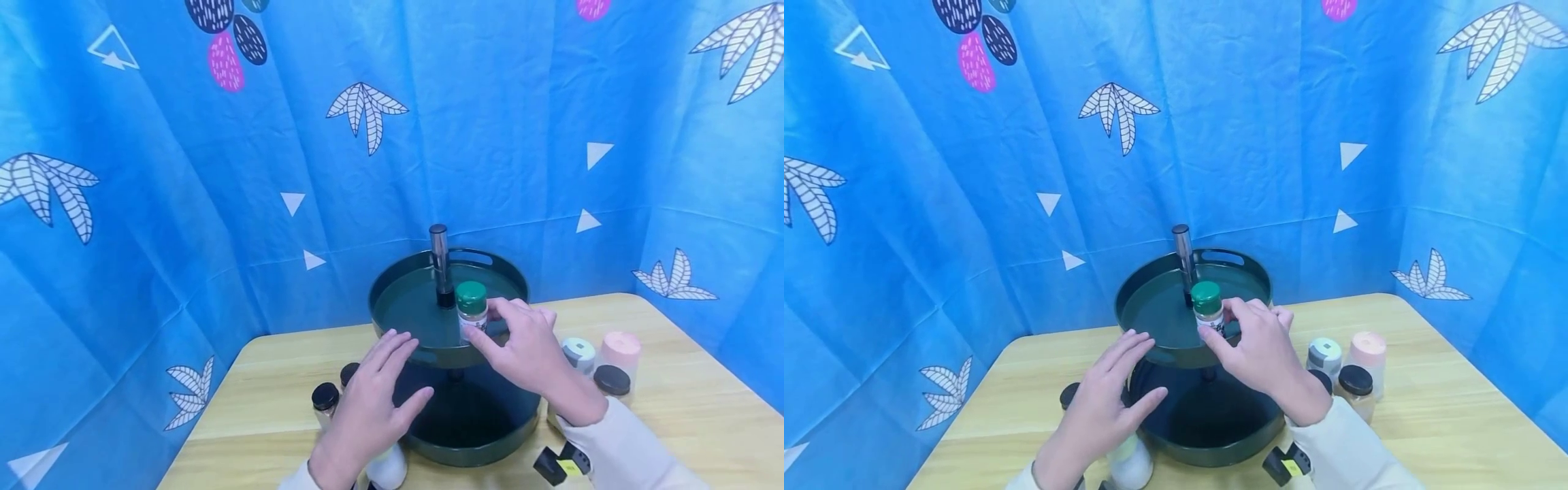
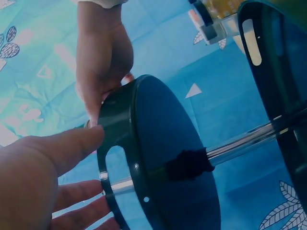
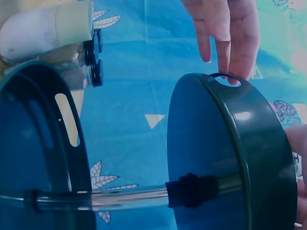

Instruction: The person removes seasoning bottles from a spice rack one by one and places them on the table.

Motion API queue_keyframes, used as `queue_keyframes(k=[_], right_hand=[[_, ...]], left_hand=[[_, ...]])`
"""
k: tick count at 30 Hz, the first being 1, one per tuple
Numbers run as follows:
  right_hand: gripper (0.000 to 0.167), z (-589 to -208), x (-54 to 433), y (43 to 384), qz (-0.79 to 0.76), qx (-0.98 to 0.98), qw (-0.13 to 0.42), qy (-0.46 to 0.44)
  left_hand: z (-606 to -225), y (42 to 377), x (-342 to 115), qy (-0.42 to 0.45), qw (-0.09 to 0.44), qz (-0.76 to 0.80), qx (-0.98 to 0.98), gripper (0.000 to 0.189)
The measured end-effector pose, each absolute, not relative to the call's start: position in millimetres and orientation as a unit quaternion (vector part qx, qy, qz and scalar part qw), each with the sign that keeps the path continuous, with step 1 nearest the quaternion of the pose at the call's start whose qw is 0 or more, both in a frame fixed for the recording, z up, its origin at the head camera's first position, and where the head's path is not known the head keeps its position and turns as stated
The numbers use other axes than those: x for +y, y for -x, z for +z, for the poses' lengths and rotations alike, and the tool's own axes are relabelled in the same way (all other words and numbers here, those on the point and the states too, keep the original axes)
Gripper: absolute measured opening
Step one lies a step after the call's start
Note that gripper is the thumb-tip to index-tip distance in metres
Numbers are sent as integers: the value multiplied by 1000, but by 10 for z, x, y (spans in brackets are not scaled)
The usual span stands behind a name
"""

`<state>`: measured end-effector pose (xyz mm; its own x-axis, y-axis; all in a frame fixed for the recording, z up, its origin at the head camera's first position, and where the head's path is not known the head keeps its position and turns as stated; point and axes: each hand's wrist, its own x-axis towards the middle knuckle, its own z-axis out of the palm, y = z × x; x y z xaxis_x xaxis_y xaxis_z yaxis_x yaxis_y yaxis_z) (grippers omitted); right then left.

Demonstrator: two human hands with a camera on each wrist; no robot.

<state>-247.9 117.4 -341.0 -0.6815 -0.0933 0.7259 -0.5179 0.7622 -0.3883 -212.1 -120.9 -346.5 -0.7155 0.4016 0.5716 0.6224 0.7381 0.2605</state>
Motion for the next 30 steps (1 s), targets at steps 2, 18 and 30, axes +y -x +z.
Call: queue_keyframes(k=[2, 18, 30], right_hand=[[38, -3404, 1175, 2488, 297, -865, 361, -182], [33, -3388, 1216, 2505, 304, -845, 394, -197], [32, -3313, 1239, 2485, 306, -835, 410, -200]], left_hand=[[-3478, 2120, -1200, 283, 254, -210, -901, 62], [-3405, 2059, -1169, 272, 228, -147, -923, 68], [-3335, 2025, -1175, 258, 161, -170, -937, 68]])
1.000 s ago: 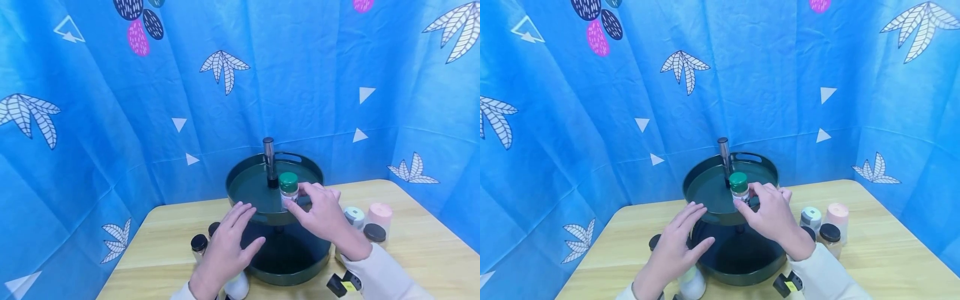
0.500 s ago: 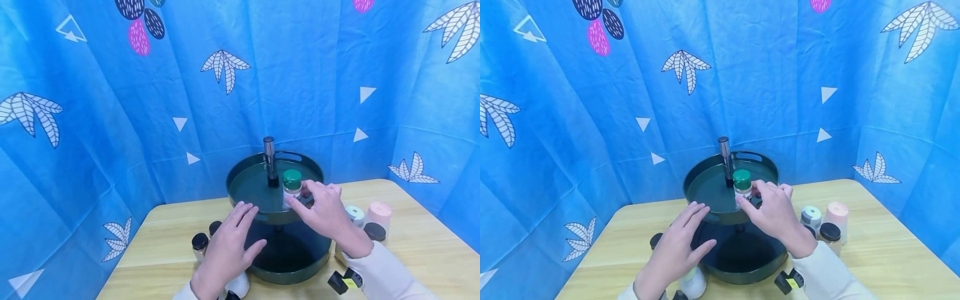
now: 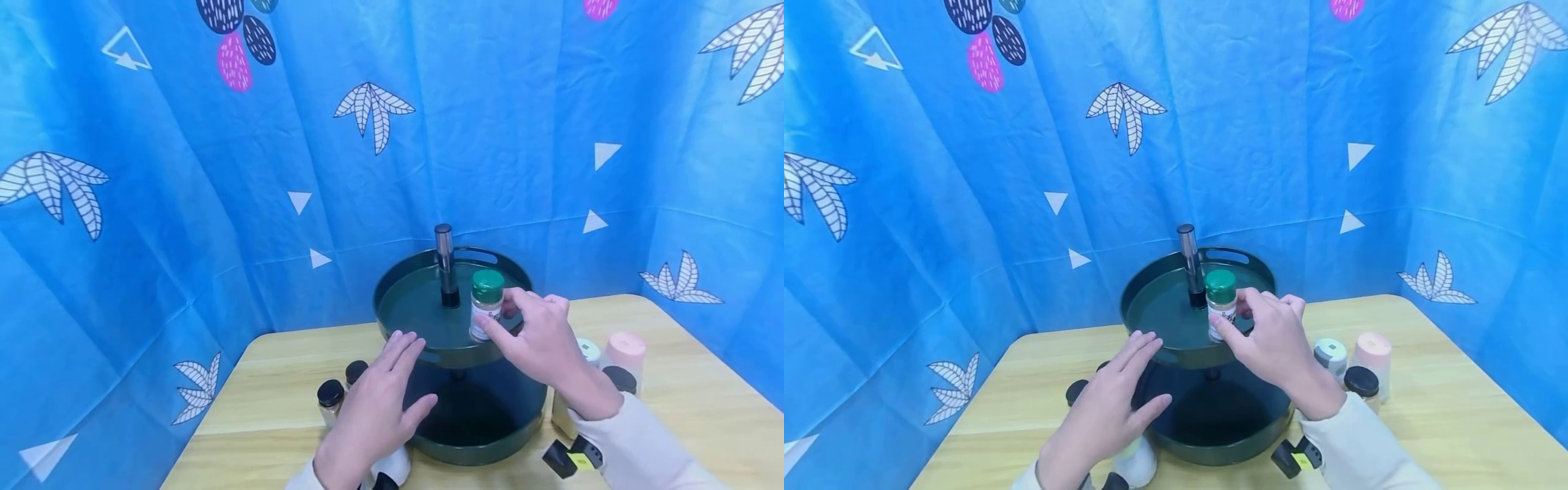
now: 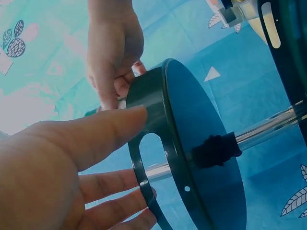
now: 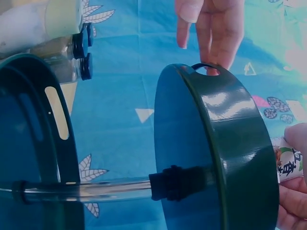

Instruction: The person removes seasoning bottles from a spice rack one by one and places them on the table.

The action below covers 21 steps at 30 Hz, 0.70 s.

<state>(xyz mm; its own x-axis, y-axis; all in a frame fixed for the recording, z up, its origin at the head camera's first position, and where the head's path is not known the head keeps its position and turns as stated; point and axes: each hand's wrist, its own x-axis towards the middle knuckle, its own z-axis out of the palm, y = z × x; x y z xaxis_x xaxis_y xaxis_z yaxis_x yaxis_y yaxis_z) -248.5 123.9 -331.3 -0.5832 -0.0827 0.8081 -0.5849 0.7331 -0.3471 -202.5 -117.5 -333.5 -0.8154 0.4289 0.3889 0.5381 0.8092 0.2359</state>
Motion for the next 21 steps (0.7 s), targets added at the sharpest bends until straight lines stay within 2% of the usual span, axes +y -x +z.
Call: queue_keyframes(k=[7, 21], right_hand=[[31, -3290, 1283, 2477, 300, -839, 408, -197], [28, -3257, 1371, 2516, 299, -817, 443, -216]], left_hand=[[-3333, 2040, -1167, 252, 157, -169, -940, 66], [-3277, 2051, -1130, 243, 181, -155, -940, 57]])
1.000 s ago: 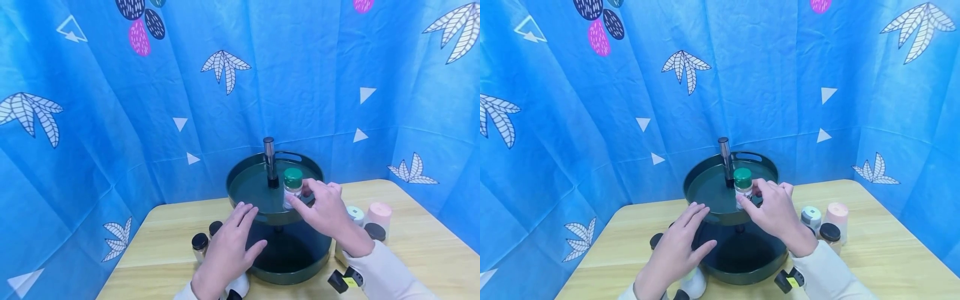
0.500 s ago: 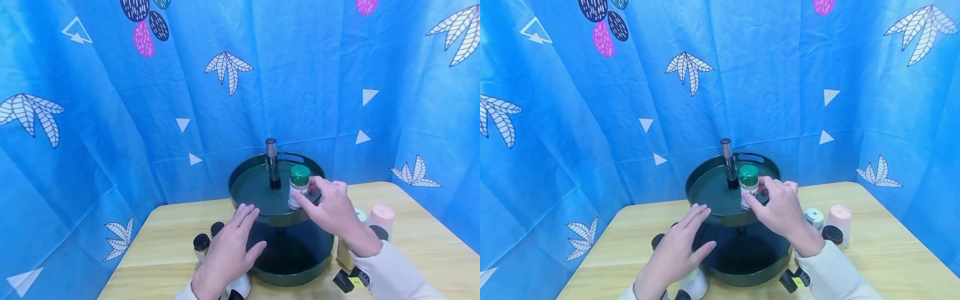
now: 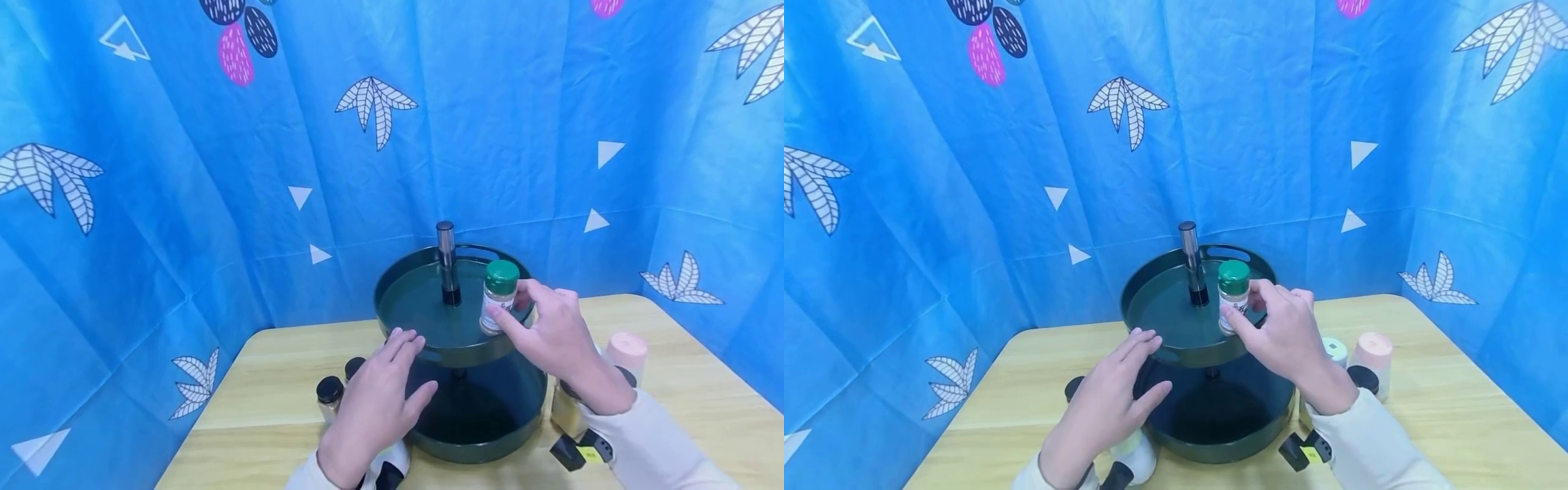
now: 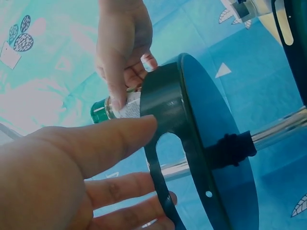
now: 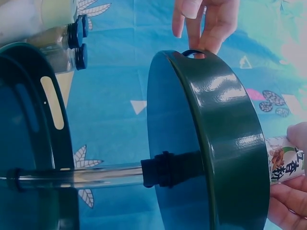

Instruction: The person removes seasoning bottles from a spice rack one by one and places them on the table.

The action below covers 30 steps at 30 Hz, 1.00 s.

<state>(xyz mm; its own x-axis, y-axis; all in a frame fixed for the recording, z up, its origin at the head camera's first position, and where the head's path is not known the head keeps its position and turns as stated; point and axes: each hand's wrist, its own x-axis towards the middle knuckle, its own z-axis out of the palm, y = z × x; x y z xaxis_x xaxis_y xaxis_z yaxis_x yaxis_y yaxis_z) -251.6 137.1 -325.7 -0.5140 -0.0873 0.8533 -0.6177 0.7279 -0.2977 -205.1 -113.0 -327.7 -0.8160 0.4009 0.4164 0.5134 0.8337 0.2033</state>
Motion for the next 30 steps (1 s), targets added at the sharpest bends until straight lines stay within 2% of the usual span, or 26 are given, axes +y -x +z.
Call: queue_keyframes(k=[17, 30], right_hand=[[24, -3257, 1431, 2521, 308, -807, 453, -222], [28, -3213, 1490, 2527, 305, -797, 471, -225]], left_hand=[[-3280, 2044, -1116, 224, 175, -155, -946, 56], [-3272, 2054, -1092, 223, 183, -157, -945, 53]])
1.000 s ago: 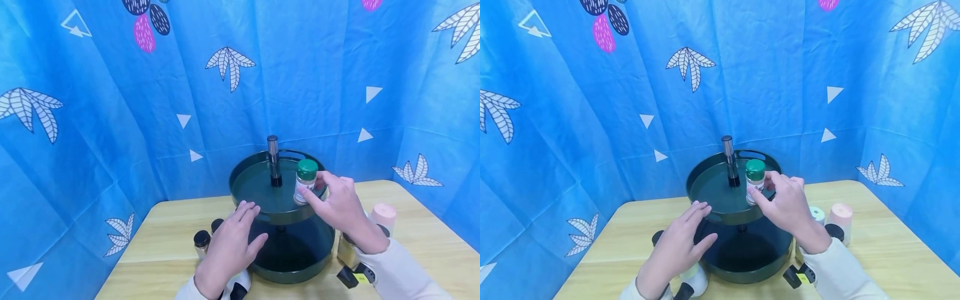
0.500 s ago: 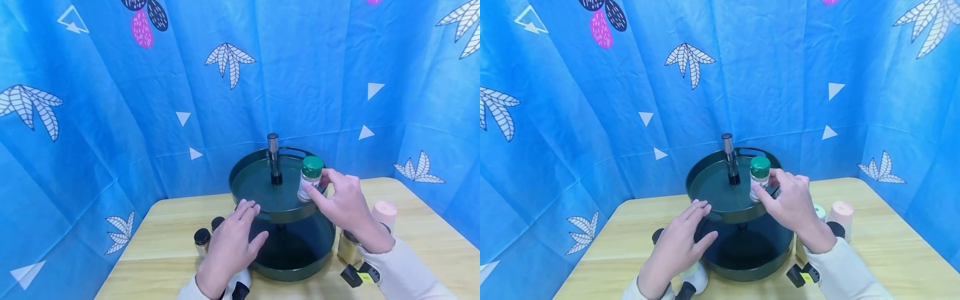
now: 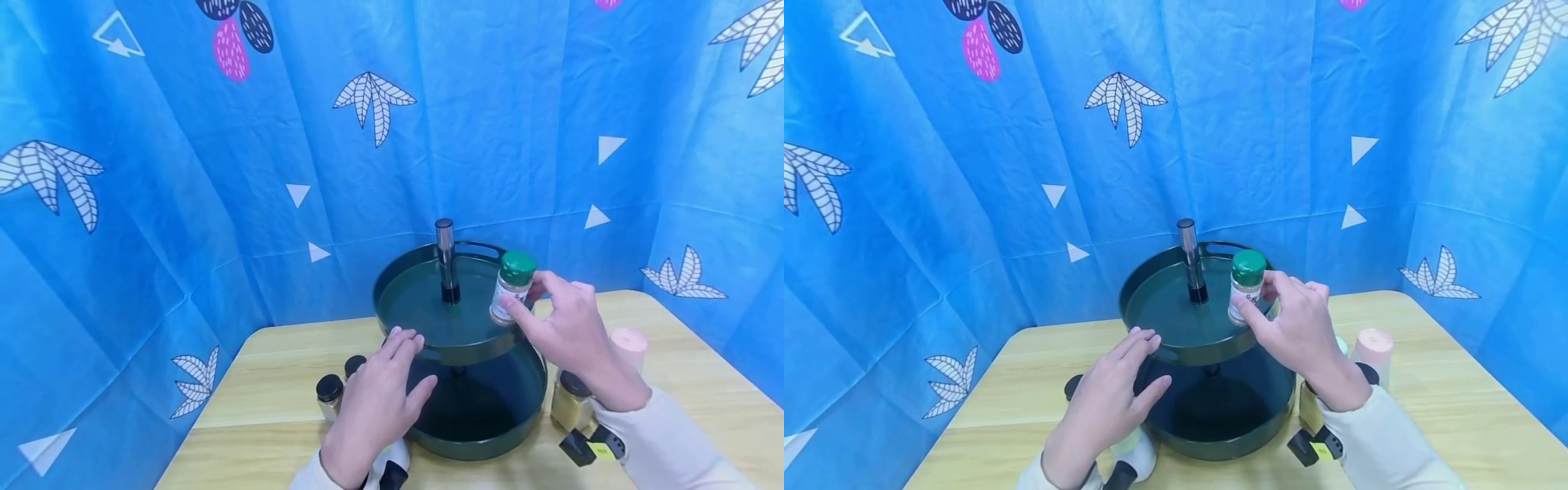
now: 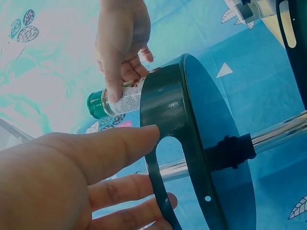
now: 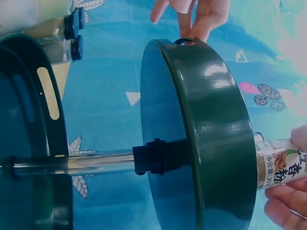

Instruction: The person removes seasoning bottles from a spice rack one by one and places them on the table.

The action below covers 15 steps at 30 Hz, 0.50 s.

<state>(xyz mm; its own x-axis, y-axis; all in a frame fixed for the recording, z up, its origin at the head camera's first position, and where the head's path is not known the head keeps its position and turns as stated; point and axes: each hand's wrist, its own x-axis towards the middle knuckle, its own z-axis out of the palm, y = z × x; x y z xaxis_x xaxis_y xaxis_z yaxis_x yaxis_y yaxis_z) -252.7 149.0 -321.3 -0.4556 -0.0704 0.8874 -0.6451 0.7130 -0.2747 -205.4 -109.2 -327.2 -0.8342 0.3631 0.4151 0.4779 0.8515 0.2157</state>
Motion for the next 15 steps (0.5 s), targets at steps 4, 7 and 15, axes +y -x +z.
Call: queue_keyframes(k=[4, 7, 15], right_hand=[[29, -3188, 1498, 2513, 313, -802, 461, -217], [30, -3179, 1511, 2510, 315, -799, 464, -217], [33, -3181, 1536, 2484, 335, -794, 466, -203]], left_hand=[[-3278, 2053, -1090, 223, 181, -158, -945, 53], [-3281, 2058, -1090, 223, 180, -159, -945, 53], [-3287, 2079, -1094, 224, 188, -159, -943, 51]])
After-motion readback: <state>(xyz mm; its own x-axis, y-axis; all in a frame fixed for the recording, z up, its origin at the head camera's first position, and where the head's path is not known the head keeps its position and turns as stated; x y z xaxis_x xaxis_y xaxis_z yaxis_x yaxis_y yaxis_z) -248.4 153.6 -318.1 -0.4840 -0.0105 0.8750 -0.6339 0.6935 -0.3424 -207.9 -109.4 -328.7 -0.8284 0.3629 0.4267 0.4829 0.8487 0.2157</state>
